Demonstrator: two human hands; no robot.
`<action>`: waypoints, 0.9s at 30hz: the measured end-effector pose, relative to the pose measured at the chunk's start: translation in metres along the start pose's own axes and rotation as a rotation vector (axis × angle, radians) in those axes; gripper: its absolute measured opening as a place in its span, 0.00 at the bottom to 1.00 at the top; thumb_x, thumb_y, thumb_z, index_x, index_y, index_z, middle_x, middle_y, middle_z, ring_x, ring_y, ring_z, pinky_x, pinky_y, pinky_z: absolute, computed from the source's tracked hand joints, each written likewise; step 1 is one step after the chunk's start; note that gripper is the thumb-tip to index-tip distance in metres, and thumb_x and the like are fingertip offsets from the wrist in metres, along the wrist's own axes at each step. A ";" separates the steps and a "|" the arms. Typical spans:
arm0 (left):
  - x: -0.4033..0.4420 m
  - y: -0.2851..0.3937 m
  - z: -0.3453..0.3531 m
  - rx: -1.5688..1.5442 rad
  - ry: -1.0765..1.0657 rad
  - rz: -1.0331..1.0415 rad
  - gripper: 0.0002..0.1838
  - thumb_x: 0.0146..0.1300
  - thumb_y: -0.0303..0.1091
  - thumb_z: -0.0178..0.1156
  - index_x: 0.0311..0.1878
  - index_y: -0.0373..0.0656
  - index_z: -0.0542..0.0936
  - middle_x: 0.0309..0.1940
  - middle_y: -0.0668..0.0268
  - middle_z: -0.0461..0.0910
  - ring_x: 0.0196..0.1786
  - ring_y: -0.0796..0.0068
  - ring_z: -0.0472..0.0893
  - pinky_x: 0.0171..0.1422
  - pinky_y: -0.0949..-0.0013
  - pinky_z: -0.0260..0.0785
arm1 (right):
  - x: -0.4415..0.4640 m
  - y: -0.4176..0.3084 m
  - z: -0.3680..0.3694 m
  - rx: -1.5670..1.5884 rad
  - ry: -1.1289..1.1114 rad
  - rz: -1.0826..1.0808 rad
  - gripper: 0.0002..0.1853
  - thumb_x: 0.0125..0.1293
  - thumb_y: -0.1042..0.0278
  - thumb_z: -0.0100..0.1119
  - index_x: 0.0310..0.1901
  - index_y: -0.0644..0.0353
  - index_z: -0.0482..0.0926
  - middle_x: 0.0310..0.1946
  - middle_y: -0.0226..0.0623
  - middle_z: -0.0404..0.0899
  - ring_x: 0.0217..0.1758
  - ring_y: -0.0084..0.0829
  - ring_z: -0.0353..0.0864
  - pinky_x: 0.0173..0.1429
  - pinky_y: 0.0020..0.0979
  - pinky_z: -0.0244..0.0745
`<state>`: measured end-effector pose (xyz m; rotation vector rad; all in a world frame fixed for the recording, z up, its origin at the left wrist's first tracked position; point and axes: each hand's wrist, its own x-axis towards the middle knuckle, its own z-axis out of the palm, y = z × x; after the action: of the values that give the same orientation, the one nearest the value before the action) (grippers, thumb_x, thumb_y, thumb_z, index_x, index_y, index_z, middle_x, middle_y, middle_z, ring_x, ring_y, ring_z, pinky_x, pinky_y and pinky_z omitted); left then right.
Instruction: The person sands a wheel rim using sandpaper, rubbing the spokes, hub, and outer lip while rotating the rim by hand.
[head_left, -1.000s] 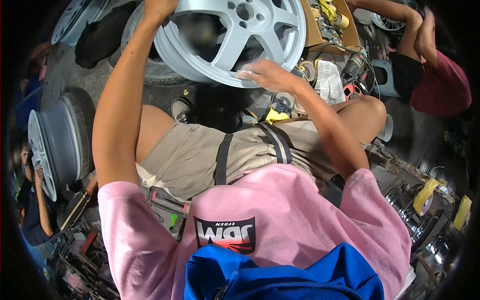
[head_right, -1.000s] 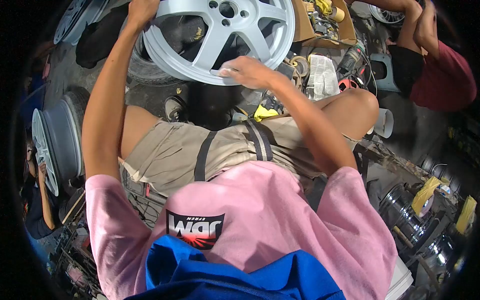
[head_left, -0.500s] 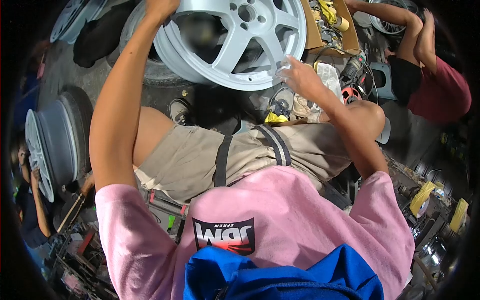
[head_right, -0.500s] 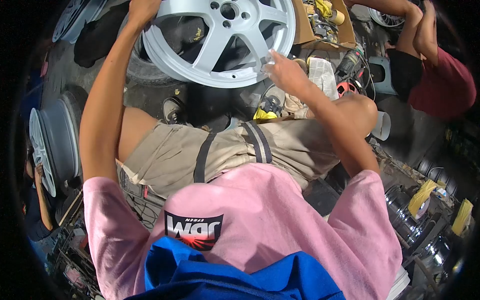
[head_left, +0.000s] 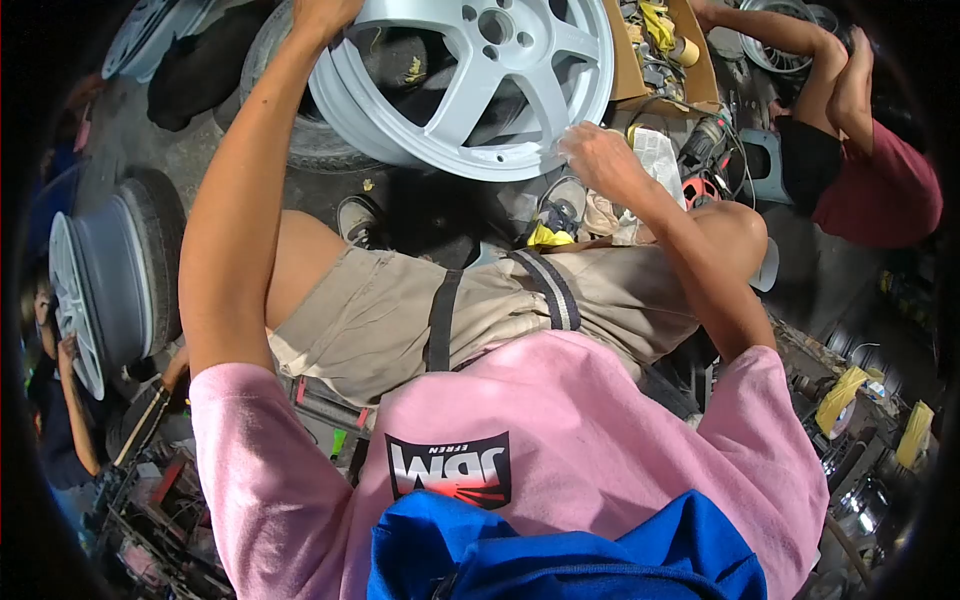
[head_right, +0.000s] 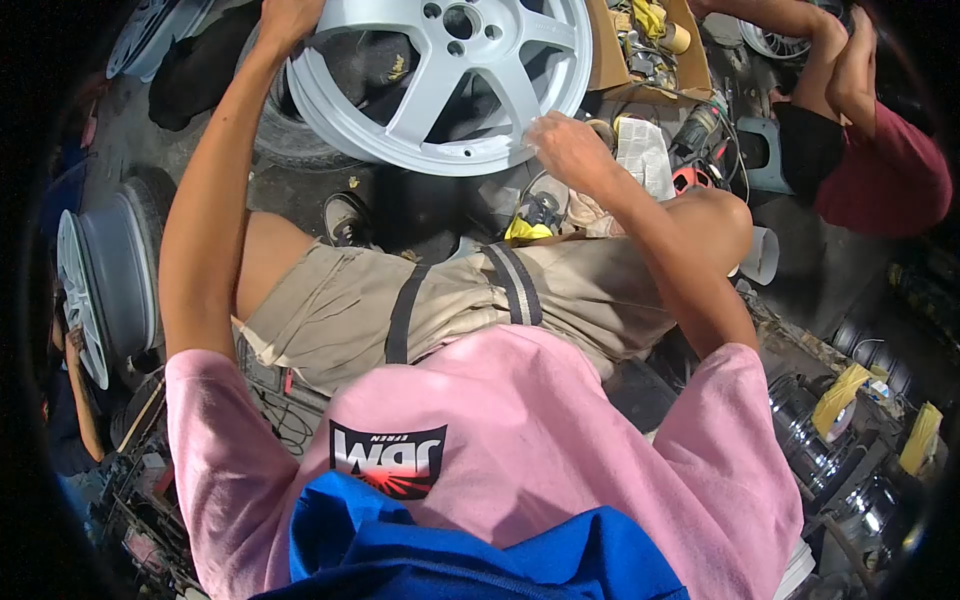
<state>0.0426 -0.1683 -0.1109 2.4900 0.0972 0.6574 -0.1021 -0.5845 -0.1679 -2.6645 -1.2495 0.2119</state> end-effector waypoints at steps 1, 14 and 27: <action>-0.001 0.007 -0.005 -0.059 -0.047 -0.071 0.17 0.68 0.38 0.62 0.50 0.32 0.81 0.42 0.37 0.85 0.50 0.34 0.84 0.55 0.45 0.76 | 0.003 0.000 -0.008 -0.035 -0.103 0.032 0.10 0.68 0.69 0.59 0.46 0.64 0.84 0.46 0.48 0.84 0.57 0.46 0.82 0.61 0.44 0.81; 0.000 0.003 -0.002 -0.034 -0.053 -0.083 0.16 0.68 0.39 0.62 0.48 0.32 0.80 0.42 0.36 0.84 0.49 0.32 0.83 0.54 0.43 0.76 | 0.056 -0.092 -0.012 0.430 0.085 0.087 0.12 0.67 0.73 0.62 0.50 0.56 0.88 0.48 0.43 0.86 0.53 0.50 0.84 0.60 0.47 0.79; 0.005 -0.008 0.006 0.049 0.000 -0.051 0.17 0.67 0.40 0.63 0.49 0.34 0.81 0.46 0.38 0.85 0.54 0.34 0.82 0.59 0.44 0.75 | 0.072 -0.108 -0.014 0.474 0.260 0.044 0.10 0.65 0.74 0.63 0.46 0.63 0.87 0.40 0.51 0.83 0.45 0.55 0.84 0.53 0.48 0.79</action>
<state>0.0506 -0.1633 -0.1174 2.5258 0.1784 0.6414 -0.1337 -0.4625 -0.1328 -2.2279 -0.9245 0.1401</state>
